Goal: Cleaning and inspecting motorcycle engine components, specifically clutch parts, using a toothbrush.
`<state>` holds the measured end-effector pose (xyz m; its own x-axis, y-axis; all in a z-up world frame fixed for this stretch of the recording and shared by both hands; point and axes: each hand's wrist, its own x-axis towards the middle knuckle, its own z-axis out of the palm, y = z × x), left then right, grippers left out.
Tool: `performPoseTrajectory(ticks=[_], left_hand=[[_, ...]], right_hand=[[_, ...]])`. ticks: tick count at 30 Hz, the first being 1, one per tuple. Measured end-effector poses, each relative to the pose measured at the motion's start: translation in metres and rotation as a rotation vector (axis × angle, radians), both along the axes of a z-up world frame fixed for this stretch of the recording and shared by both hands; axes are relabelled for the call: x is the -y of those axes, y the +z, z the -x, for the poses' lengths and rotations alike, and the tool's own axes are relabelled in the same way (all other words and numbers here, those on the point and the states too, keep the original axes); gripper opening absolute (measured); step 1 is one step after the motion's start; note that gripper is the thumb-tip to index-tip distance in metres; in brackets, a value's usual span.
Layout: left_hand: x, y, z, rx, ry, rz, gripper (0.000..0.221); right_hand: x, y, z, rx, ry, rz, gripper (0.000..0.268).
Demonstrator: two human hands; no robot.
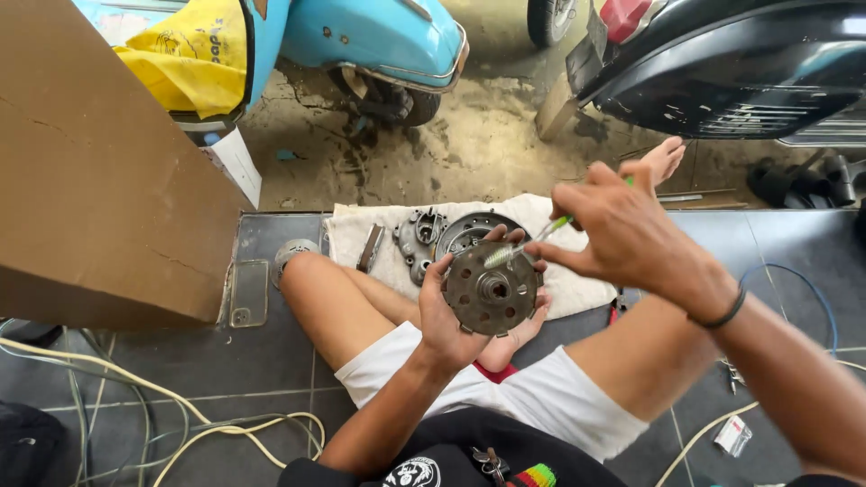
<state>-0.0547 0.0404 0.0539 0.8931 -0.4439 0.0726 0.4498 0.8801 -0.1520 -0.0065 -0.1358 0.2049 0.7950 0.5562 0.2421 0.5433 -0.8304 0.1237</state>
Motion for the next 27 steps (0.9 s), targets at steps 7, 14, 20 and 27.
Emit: performPoseTrajectory(ticks=[7, 14, 20, 27], left_hand=[[0.007, 0.010, -0.023, -0.011, 0.045, -0.038, 0.073], [0.018, 0.035, -0.047, -0.139, -0.084, -0.230, 0.063], [0.029, 0.036, -0.054, 0.073, -0.186, -0.120, 0.064], [0.047, 0.042, -0.068, 0.027, -0.159, -0.245, 0.069]], right_hand=[[-0.004, 0.010, -0.046, -0.083, 0.117, 0.078, 0.047], [0.013, 0.009, -0.076, -0.092, 0.231, 0.049, 0.054], [0.027, 0.025, -0.113, -0.135, 0.383, 0.147, 0.060], [0.042, 0.017, -0.147, -0.093, 0.421, 0.133, 0.062]])
